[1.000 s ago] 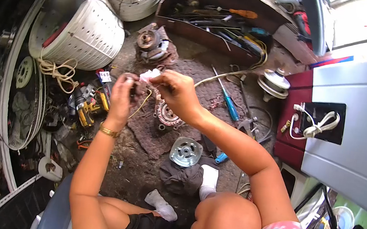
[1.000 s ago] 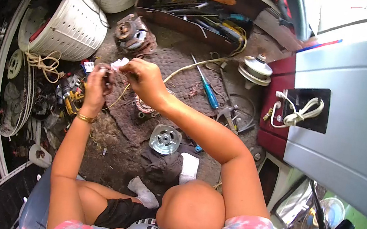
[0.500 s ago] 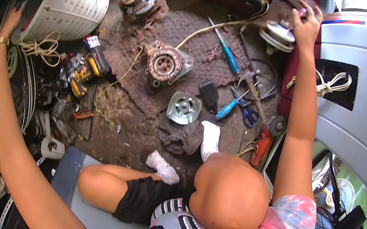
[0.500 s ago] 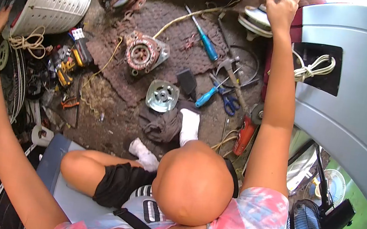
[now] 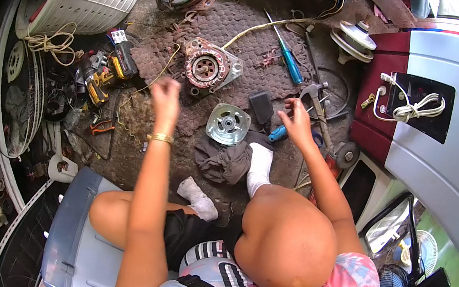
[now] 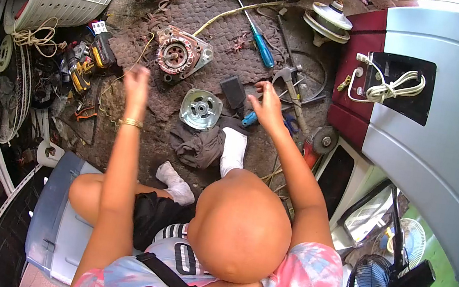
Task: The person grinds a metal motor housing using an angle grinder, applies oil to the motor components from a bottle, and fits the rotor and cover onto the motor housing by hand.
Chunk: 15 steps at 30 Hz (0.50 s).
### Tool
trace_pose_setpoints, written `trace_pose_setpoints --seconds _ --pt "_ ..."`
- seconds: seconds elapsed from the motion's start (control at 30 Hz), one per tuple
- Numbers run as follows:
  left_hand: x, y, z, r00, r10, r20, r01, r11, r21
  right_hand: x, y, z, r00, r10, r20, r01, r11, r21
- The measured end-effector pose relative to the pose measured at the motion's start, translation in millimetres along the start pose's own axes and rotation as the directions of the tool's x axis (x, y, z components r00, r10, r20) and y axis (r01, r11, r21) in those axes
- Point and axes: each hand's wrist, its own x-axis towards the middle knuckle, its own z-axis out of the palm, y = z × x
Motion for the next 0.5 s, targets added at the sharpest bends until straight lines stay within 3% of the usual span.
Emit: trace_pose_setpoints --seconds 0.03,0.07,0.1,0.17,0.23,0.3,0.33,0.37,0.43,0.47,0.5 --pt "-14 -41 5 0.974 -0.175 0.146 0.168 0.984 0.058 2 8 6 0.999 0.01 0.043 -0.009 1.0 -0.016" --pt "-35 -58 11 0.968 -0.157 0.194 0.121 0.975 0.185 8 18 14 0.994 -0.079 0.073 0.084 0.994 -0.069" --pt "-55 -68 20 0.959 -0.141 0.245 0.061 0.95 0.307 13 18 20 0.989 -0.015 0.148 0.019 1.0 -0.024" --pt "-79 -97 30 0.971 0.07 0.229 -0.167 0.882 0.44 18 13 35 0.986 -0.025 0.162 0.031 0.999 -0.038" --pt "-87 -76 34 0.935 -0.233 0.269 0.136 0.933 0.334 21 6 40 0.981 0.059 0.187 -0.062 0.998 0.009" --pt "-91 -79 40 0.922 -0.233 0.31 0.072 0.888 0.455 25 1 37 0.952 0.14 0.271 -0.154 0.988 0.03" --pt "-90 -83 42 0.894 -0.307 0.326 0.177 0.911 0.372 34 4 36 0.921 0.131 0.368 -0.22 0.952 0.211" --pt "-91 -87 40 0.828 -0.411 0.382 0.295 0.898 0.327 38 10 26 0.859 0.289 0.422 -0.405 0.889 0.215" --pt "-93 -35 35 0.641 -0.574 0.509 0.521 0.813 0.261 40 3 9 0.841 0.353 0.41 -0.535 0.651 0.539" --pt "-98 -13 31 0.617 -0.598 0.512 0.546 0.794 0.269 42 0 1 0.852 0.329 0.406 -0.521 0.608 0.599" --pt "-104 -10 31 0.637 -0.556 0.534 0.572 0.805 0.156 40 -17 -11 0.818 0.349 0.457 -0.575 0.482 0.661"
